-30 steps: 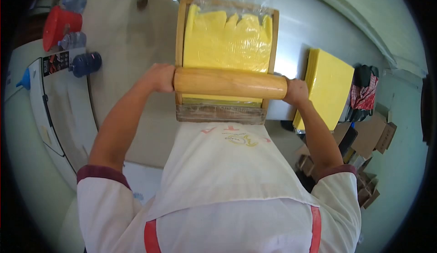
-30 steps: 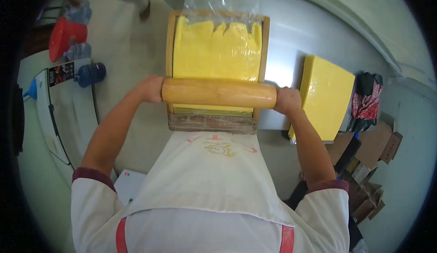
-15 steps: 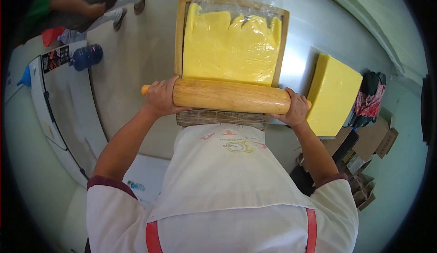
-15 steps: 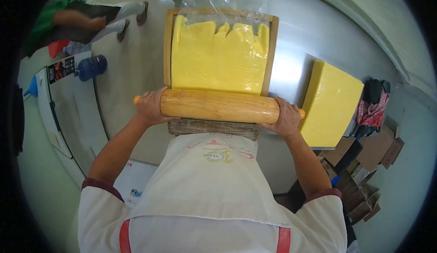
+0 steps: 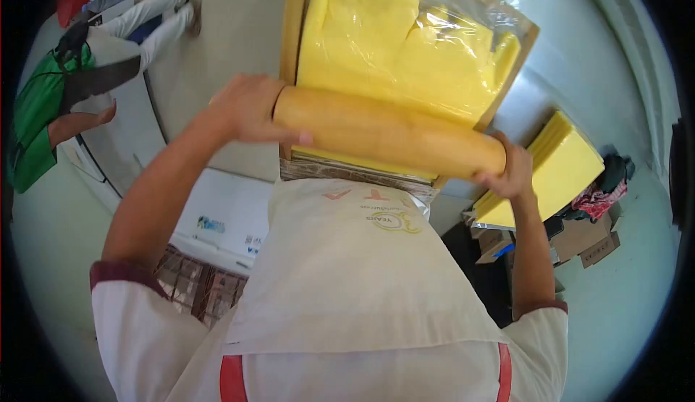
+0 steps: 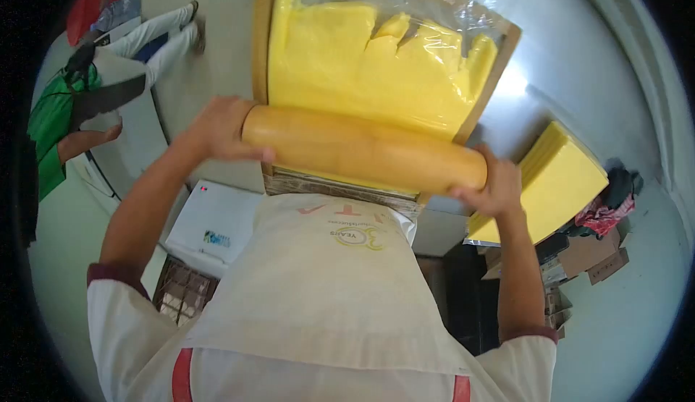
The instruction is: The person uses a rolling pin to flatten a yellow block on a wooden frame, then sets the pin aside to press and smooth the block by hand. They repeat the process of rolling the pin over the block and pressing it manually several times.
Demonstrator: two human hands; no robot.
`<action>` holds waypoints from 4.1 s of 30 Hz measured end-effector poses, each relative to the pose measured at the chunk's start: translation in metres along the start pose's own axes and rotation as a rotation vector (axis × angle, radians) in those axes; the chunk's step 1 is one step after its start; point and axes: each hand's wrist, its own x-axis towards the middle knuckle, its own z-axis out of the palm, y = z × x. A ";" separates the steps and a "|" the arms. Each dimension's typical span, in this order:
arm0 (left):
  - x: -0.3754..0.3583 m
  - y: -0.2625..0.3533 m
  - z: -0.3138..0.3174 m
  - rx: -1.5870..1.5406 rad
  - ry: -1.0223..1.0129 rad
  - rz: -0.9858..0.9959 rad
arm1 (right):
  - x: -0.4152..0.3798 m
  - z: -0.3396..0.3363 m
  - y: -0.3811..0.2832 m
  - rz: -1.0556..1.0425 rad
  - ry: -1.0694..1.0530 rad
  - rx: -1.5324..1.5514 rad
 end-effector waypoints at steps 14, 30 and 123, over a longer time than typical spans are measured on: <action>-0.035 -0.023 0.082 0.427 0.814 0.250 | -0.040 0.051 0.012 0.231 0.609 -0.394; -0.007 -0.009 0.000 0.203 0.285 0.124 | -0.007 0.011 0.015 0.344 0.397 -0.332; 0.001 -0.004 0.012 0.427 0.958 0.265 | 0.000 0.000 -0.009 -0.254 0.698 -0.363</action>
